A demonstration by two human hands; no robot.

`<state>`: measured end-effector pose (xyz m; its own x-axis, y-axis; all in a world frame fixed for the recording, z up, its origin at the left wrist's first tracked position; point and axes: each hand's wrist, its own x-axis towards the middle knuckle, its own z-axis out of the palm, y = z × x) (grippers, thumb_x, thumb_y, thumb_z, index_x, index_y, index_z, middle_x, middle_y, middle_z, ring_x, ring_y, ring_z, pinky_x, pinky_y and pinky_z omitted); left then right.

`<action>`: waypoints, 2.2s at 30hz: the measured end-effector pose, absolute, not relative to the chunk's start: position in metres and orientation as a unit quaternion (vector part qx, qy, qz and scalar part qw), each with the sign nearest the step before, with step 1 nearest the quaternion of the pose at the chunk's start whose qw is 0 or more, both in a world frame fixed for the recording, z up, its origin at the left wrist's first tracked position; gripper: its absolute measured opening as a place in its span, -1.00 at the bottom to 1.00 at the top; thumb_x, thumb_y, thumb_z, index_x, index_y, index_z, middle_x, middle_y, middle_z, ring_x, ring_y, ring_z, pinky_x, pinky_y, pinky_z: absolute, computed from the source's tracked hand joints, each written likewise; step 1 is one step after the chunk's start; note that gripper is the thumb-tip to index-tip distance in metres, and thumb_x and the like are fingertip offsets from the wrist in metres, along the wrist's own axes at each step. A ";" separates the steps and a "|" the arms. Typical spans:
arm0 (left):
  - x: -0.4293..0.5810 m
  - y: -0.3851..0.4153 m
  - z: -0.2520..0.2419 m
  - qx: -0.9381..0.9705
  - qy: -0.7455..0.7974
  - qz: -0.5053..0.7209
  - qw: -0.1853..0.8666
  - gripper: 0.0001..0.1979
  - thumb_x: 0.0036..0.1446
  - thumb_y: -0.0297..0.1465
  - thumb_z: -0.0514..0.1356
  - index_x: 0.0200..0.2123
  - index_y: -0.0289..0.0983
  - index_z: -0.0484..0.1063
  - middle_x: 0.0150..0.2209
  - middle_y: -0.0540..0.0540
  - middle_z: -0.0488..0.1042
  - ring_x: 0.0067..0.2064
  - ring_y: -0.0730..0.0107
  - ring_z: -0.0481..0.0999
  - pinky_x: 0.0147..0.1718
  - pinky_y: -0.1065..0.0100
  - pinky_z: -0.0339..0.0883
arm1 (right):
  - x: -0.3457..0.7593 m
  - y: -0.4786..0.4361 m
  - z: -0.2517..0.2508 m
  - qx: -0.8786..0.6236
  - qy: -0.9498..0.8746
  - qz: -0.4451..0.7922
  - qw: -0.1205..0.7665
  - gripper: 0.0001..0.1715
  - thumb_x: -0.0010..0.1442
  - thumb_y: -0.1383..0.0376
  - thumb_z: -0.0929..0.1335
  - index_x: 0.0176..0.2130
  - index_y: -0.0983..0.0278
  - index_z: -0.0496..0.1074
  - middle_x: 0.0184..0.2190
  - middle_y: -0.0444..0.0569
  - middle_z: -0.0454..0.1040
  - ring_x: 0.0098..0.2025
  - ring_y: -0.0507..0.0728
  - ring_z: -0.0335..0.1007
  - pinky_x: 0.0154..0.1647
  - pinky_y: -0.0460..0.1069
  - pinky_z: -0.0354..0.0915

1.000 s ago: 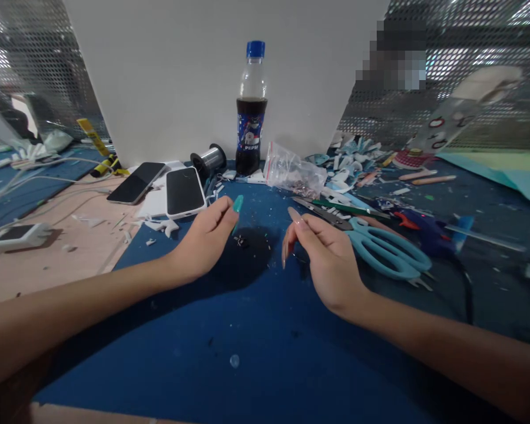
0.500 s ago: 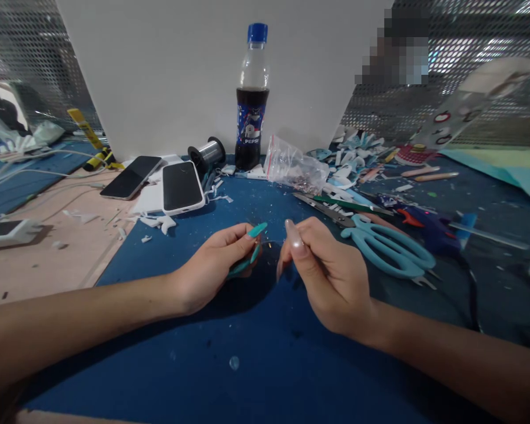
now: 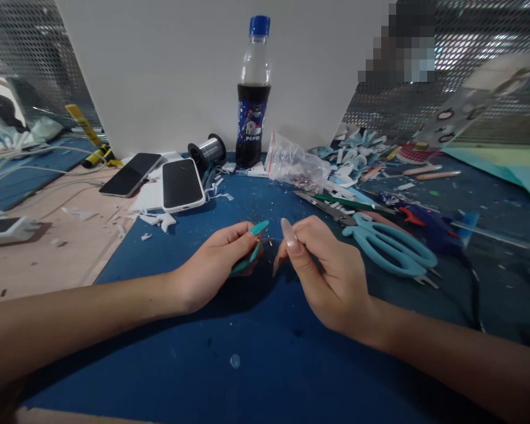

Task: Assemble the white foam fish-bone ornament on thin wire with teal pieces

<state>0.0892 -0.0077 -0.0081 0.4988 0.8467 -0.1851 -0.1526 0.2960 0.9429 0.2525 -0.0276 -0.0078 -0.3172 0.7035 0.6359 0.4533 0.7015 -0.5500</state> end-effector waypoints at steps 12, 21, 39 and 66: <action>0.091 -0.007 -0.007 0.490 0.374 0.351 0.705 -0.75 0.22 -0.37 0.01 -0.51 -0.30 0.15 -0.56 0.08 0.09 -0.53 0.60 0.08 -0.54 0.56 0.05 | 0.253 -0.025 -0.011 -0.349 -0.815 0.136 0.443 -0.70 0.24 0.46 0.20 -0.52 0.29 0.24 -0.59 -0.11 0.27 -0.42 0.03 0.18 -0.38 -0.04 0.19; 0.088 -0.009 -0.010 0.493 0.348 0.360 0.711 -0.73 0.19 -0.31 0.06 -0.52 -0.29 0.16 -0.56 0.08 0.09 -0.54 0.58 0.04 -0.55 0.51 0.01 | 0.253 -0.025 -0.009 -0.368 -0.823 0.133 0.412 -0.66 0.25 0.44 0.18 -0.54 0.27 0.22 -0.61 -0.11 0.25 -0.47 0.03 0.15 -0.45 -0.05 0.17; 0.079 -0.007 -0.010 0.690 0.395 0.415 0.442 -0.75 0.24 -0.29 0.02 -0.48 -0.25 0.18 -0.56 0.09 0.10 -0.53 0.54 0.04 -0.56 0.45 -0.02 | 0.253 -0.024 -0.008 -0.382 -0.841 0.174 0.341 -0.63 0.28 0.35 0.16 -0.54 0.28 0.27 -0.61 -0.10 0.25 -0.46 0.05 0.18 -0.44 -0.04 0.16; 0.072 -0.003 -0.016 0.774 0.249 0.488 0.318 -0.78 0.24 -0.32 0.00 -0.46 -0.21 0.22 -0.53 0.01 0.23 -0.51 0.46 0.16 -0.48 0.35 0.08 | 0.257 -0.004 -0.029 -0.440 -0.599 0.422 0.519 -0.62 0.28 0.07 0.16 -0.29 0.29 0.35 -0.37 -0.03 0.41 -0.30 0.07 0.36 -0.35 -0.04 0.28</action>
